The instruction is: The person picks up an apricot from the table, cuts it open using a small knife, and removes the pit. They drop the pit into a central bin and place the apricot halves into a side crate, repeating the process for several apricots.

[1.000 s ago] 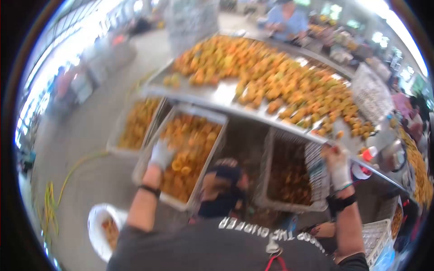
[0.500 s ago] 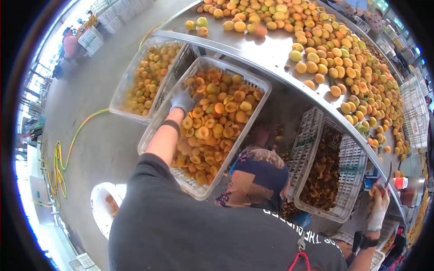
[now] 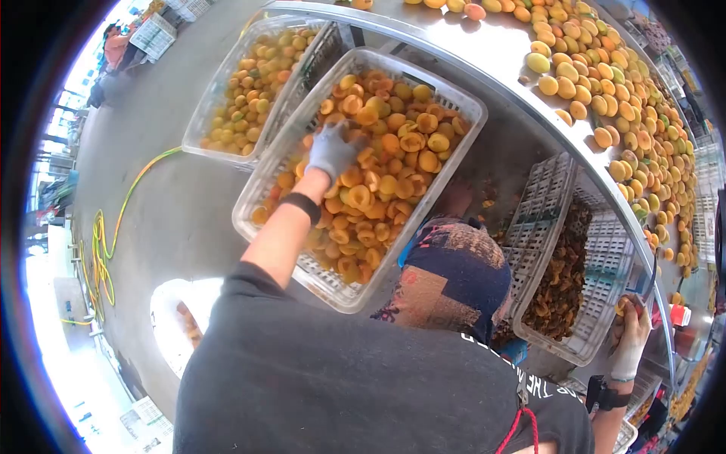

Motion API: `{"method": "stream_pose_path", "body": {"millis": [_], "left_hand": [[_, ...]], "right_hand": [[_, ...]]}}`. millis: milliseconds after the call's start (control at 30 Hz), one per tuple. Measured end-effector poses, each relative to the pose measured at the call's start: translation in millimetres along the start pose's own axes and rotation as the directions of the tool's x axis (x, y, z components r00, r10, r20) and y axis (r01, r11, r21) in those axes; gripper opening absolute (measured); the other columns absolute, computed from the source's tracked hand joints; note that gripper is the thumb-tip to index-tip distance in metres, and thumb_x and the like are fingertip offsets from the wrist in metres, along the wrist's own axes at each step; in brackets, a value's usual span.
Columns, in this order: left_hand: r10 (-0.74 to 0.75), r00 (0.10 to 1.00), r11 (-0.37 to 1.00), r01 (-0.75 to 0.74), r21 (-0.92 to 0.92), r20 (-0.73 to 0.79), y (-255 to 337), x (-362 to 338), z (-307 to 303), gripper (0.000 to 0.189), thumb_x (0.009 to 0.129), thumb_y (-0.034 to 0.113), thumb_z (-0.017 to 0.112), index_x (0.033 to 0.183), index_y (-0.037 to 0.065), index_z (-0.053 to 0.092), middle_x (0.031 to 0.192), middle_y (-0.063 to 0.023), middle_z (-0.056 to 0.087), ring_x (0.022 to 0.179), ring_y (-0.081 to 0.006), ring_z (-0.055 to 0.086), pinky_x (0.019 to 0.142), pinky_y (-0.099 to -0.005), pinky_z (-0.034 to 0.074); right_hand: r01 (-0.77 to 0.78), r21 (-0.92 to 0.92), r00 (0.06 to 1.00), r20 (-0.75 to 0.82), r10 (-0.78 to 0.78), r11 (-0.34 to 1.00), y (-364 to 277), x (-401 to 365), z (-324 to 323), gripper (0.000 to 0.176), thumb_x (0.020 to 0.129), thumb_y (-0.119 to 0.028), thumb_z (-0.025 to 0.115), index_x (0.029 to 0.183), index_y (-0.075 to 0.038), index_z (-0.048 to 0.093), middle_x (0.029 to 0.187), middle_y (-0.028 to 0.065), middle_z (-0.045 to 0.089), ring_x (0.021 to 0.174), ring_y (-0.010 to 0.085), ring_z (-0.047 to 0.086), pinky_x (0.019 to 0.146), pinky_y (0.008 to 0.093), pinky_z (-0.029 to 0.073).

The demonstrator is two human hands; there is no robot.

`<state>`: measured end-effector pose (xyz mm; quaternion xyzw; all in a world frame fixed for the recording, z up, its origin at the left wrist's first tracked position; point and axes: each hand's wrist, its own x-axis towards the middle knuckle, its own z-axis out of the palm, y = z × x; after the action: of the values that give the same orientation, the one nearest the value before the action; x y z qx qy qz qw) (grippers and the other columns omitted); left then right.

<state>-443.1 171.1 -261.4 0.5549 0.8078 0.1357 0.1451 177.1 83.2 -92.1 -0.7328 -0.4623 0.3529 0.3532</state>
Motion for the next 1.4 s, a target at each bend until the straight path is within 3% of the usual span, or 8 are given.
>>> {"method": "stream_pose_path", "body": {"millis": [167,333,500,733,800,967,1100,1400], "left_hand": [[0.183,0.976,0.967,-0.200,-0.156,-0.120,18,-54,-29,0.050,0.085,0.041,0.065,0.121,0.006,0.060,0.126,-0.0222,0.056,0.118,-0.0390,0.053,0.104,-0.0445,0.040],[-0.164,0.986,0.947,0.156,-0.280,-0.006,-66,-20,-21,0.061,0.087,0.038,0.067,0.138,0.010,0.050,0.124,-0.0174,0.063,0.115,-0.0329,0.060,0.099,-0.0368,0.045],[-0.176,0.983,0.974,0.167,-0.151,-0.048,-70,-13,-11,0.060,0.086,0.036,0.070,0.138,0.012,0.050,0.119,-0.0162,0.066,0.107,-0.0301,0.064,0.093,-0.0367,0.049],[-0.012,0.934,0.839,0.204,-0.505,0.357,-57,-57,-12,0.061,0.084,0.043,0.068,0.134,0.012,0.053,0.139,-0.0220,0.050,0.121,-0.0369,0.054,0.101,-0.0418,0.044],[0.156,0.947,0.988,-0.151,-0.038,0.279,-11,-70,-45,0.056,0.086,0.042,0.063,0.133,0.012,0.055,0.140,-0.0208,0.049,0.121,-0.0354,0.054,0.102,-0.0420,0.044],[0.091,0.979,0.992,-0.105,0.067,0.180,82,-19,-63,0.052,0.087,0.034,0.063,0.133,0.010,0.056,0.144,-0.0152,0.046,0.128,-0.0313,0.050,0.105,-0.0407,0.041],[0.332,0.924,0.889,-0.373,0.267,0.188,148,14,2,0.054,0.087,0.032,0.057,0.139,0.015,0.051,0.144,-0.0150,0.045,0.139,-0.0317,0.036,0.111,-0.0507,0.034],[0.459,0.852,0.795,-0.521,0.310,0.253,132,2,45,0.037,0.084,0.031,0.058,0.117,0.019,0.069,0.137,-0.0090,0.052,0.131,-0.0325,0.040,0.100,-0.0581,0.035]], "right_hand": [[-0.067,0.012,0.996,0.051,0.067,0.998,-22,-6,11,0.022,0.096,-0.020,0.057,0.105,-0.003,0.066,0.079,-0.0034,0.058,0.057,0.0016,0.041,0.049,0.0186,0.030],[0.093,-0.076,0.995,-0.023,-0.095,0.993,11,16,-10,0.019,0.095,-0.018,0.056,0.104,-0.004,0.065,0.078,-0.0034,0.057,0.052,0.0014,0.039,0.046,0.0182,0.029],[0.033,0.075,0.999,-0.004,-0.033,0.997,3,4,4,0.016,0.097,-0.020,0.056,0.106,-0.008,0.062,0.064,-0.0068,0.047,0.041,0.0000,0.031,0.035,0.0184,0.021],[-0.013,0.083,1.000,0.015,0.012,0.997,-21,-16,25,0.020,0.097,-0.024,0.057,0.107,-0.008,0.062,0.065,-0.0076,0.047,0.043,-0.0004,0.030,0.038,0.0174,0.021],[-0.035,0.044,0.999,-0.003,0.036,0.998,-23,-18,23,0.020,0.097,-0.024,0.057,0.107,-0.008,0.062,0.066,-0.0075,0.047,0.043,-0.0003,0.029,0.037,0.0179,0.020],[0.012,0.010,1.000,-0.018,-0.011,1.000,6,2,0,0.020,0.097,-0.023,0.056,0.107,-0.007,0.061,0.067,-0.0070,0.048,0.043,-0.0004,0.029,0.037,0.0181,0.019],[-0.017,0.001,1.000,-0.006,0.017,1.000,-5,-7,7,0.021,0.097,-0.023,0.056,0.107,-0.005,0.061,0.068,-0.0066,0.049,0.043,-0.0009,0.031,0.037,0.0179,0.019],[-0.016,0.016,1.000,-0.022,0.017,1.000,-13,-21,5,0.019,0.095,-0.022,0.057,0.104,-0.006,0.064,0.071,-0.0066,0.052,0.047,-0.0012,0.033,0.041,0.0179,0.020]]}}
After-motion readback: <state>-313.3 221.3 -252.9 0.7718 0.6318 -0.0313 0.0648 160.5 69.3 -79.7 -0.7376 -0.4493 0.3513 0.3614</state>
